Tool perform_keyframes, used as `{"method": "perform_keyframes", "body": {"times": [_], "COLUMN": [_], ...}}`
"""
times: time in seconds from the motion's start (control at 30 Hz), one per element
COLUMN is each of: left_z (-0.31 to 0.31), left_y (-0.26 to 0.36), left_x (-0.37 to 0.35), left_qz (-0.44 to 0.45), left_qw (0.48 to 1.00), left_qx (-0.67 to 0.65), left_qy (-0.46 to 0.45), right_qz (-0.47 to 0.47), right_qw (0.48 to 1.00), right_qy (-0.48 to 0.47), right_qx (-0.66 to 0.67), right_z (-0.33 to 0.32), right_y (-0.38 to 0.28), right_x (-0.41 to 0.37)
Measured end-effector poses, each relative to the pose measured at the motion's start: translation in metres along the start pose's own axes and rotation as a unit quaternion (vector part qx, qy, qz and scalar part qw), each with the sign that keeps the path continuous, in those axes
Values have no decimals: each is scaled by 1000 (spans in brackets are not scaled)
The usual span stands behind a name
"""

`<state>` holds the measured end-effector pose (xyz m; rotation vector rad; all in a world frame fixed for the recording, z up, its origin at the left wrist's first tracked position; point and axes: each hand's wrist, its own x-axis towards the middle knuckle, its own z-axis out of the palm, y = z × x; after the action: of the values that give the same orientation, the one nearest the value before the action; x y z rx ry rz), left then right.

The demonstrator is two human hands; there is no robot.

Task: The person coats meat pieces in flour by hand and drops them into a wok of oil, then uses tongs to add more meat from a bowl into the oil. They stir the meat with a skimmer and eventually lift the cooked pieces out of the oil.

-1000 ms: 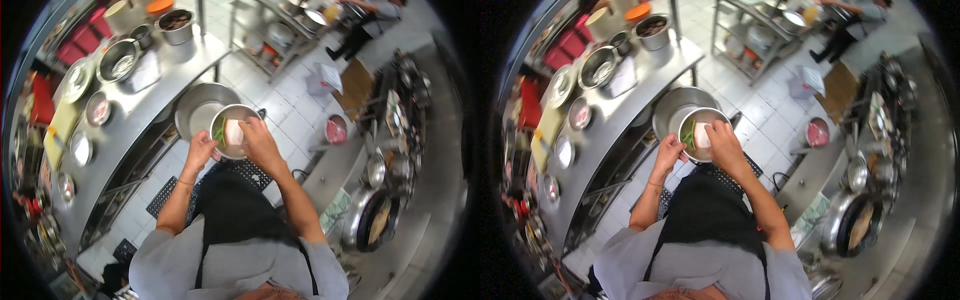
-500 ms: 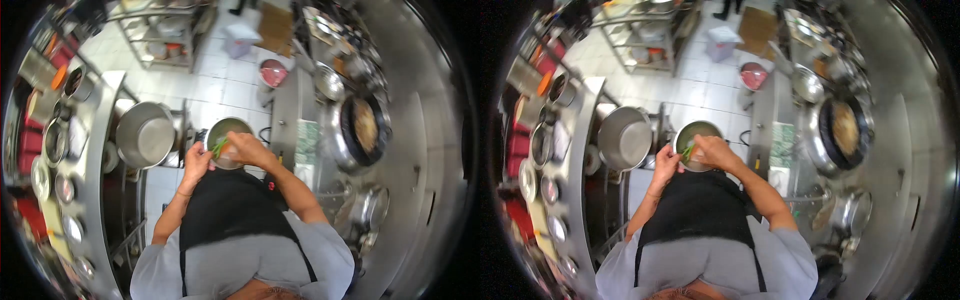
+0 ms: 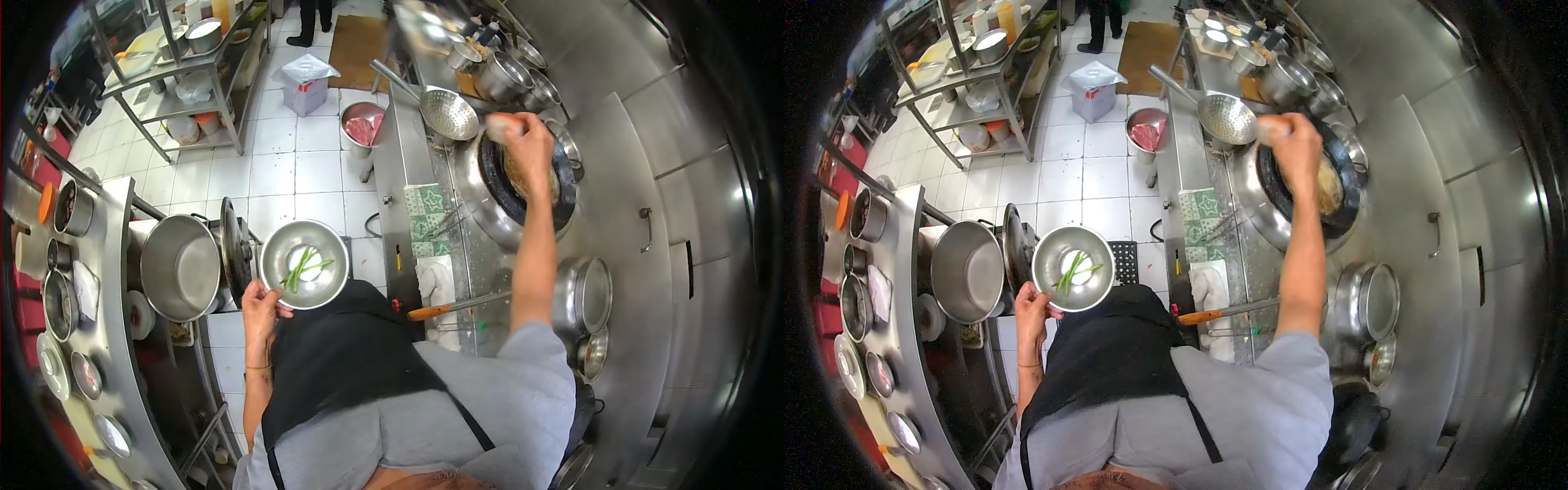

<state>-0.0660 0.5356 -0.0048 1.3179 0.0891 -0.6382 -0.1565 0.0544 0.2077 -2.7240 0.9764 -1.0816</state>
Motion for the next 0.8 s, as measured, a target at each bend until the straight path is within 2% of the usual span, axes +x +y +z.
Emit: {"method": "perform_keyframes", "body": {"times": [0.07,0.1,0.17,0.3,0.37,0.43,0.47,0.5,0.53,0.57,0.6,0.63,0.67,0.7,0.73,0.8], "left_z": [-14,-21,-33,-56,-73,-80,-87,-99,-106,-111,-117,-132,-142,-155,-166,-191], "left_y": [-7,-10,-11,-16,-20,-15,-12,-8,-5,-3,0,-4,1,4,9,13], "left_x": [-6,-10,-19,-27,-30,-33,-32,-35,-36,-37,-36,-30,-31,-26,-22,-21], "left_qz": [5,7,3,3,23,16,0,-12,-10,-2,-15,4,41,71,92,124], "left_qw": [1000,999,998,992,985,980,977,970,961,947,927,918,919,905,886,855], "left_qx": [-7,-9,-5,-38,-51,-49,-42,-37,-55,-76,-105,-133,-162,-187,-225,-272], "left_qy": [24,45,68,117,161,191,207,239,270,313,360,375,356,375,395,423], "right_qz": [78,74,187,228,257,233,132,100,79,154,83,77,88,17,-12,4], "right_qw": [989,990,951,934,957,969,989,989,991,975,988,985,958,958,944,899], "right_qy": [0,-2,-103,-155,-75,30,55,106,94,55,21,-12,-58,-98,-169,-245], "right_qx": [-123,-123,-223,-225,-112,-78,-42,-21,55,153,129,156,265,269,285,362], "right_z": [20,36,67,101,112,79,78,79,67,50,55,55,69,89,104,153], "right_y": [53,84,134,165,168,99,107,99,64,8,-5,-39,-58,-67,-83,-99], "right_x": [27,35,44,33,42,45,51,51,42,25,15,-3,-21,-36,-55,-90]}}
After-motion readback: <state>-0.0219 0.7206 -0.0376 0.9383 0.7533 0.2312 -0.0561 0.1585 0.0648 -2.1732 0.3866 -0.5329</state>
